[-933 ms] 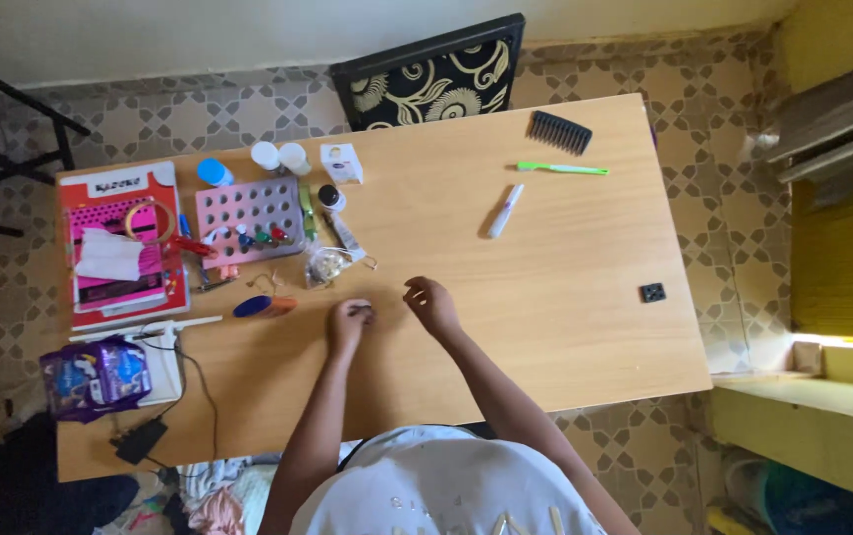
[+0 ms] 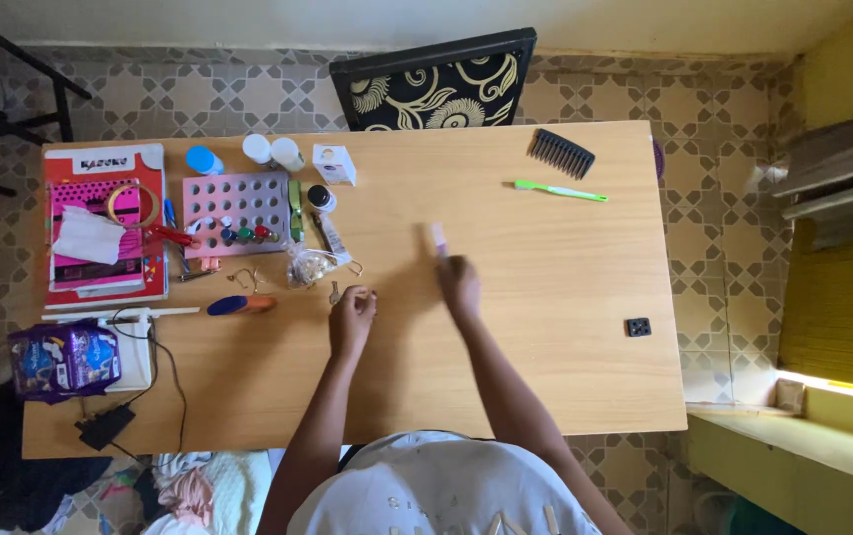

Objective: Organizing various personal and school items on a table and wiping the surface with a cloth.

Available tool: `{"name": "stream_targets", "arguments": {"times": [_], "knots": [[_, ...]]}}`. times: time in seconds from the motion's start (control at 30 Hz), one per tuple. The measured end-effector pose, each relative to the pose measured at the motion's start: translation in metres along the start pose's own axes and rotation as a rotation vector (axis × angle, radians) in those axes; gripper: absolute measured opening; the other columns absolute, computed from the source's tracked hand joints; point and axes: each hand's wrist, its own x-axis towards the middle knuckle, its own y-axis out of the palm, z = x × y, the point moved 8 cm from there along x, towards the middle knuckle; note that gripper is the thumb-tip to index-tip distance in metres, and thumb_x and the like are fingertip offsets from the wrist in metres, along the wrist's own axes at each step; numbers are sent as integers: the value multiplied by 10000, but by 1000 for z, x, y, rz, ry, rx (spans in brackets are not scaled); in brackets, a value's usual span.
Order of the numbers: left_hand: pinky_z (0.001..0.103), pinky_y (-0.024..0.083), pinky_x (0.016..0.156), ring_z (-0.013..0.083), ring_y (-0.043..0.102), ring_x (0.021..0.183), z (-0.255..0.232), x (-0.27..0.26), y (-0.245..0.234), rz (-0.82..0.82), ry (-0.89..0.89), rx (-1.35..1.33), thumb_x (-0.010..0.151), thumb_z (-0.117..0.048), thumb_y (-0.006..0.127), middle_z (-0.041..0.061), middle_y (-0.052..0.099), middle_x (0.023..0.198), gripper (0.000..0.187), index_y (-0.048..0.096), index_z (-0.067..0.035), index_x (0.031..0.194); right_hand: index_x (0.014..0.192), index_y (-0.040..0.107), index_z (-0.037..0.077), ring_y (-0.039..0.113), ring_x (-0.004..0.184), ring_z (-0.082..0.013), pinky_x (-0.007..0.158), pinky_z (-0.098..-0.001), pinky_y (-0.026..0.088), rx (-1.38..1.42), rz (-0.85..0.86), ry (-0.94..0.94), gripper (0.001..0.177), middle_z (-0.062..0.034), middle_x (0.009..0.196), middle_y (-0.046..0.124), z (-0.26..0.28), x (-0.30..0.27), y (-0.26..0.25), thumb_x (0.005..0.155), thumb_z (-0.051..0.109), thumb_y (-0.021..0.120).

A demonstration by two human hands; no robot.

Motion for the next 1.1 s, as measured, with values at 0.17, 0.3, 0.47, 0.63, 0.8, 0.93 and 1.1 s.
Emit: {"name": "stream_targets", "arguments": {"times": [0.17,0.3,0.47,0.63,0.8,0.93,1.1], "knots": [[362,584,704,235,747,818,13,-1,12,53,-46,-121,935,-245,740,121,757,904,254,668,-69,1103,919,711,0,695,746,-394,694,-480,551,138,157,-316,313,-213,813,710,75,-86,40,882,310,712],[388,578,712,265,736,819,7,2,-6,27,-38,-44,917,-226,740,118,752,942,275,665,-64,1127,909,712,11,682,799,-396,726,-495,541,14,289,-207,311,-204,837,699,72,-106,81,910,321,732],[413,561,760,301,712,865,-2,4,-21,-9,69,9,915,-141,701,136,725,1019,212,683,-67,1113,955,710,61,656,934,-385,813,-486,536,-91,283,-614,167,-135,967,724,77,-119,111,888,210,674],[420,551,822,312,695,929,-26,13,-16,7,115,30,962,-129,680,138,714,997,178,705,-84,1133,1017,720,66,681,865,-343,764,-450,554,-86,160,-629,177,-156,1008,700,88,-90,56,891,190,720],[422,549,847,310,691,935,-71,20,18,117,235,-54,959,-94,649,125,709,1000,234,683,-59,1187,1102,680,9,707,758,-280,640,-394,588,53,-53,-397,239,-185,965,681,19,-18,-13,912,143,734],[439,535,891,341,669,1032,-122,18,45,138,411,-78,948,-81,656,144,706,1090,250,669,-41,1195,1118,669,9,708,755,-286,673,-404,573,-4,-236,-394,191,-194,966,684,-12,22,-91,942,83,681],[442,523,953,347,650,1108,-160,28,90,167,462,-84,958,-82,652,154,693,1175,269,655,-35,1223,1101,669,9,693,791,-312,695,-396,576,-71,-381,-354,152,-202,980,686,-38,70,-168,957,48,637]]}}
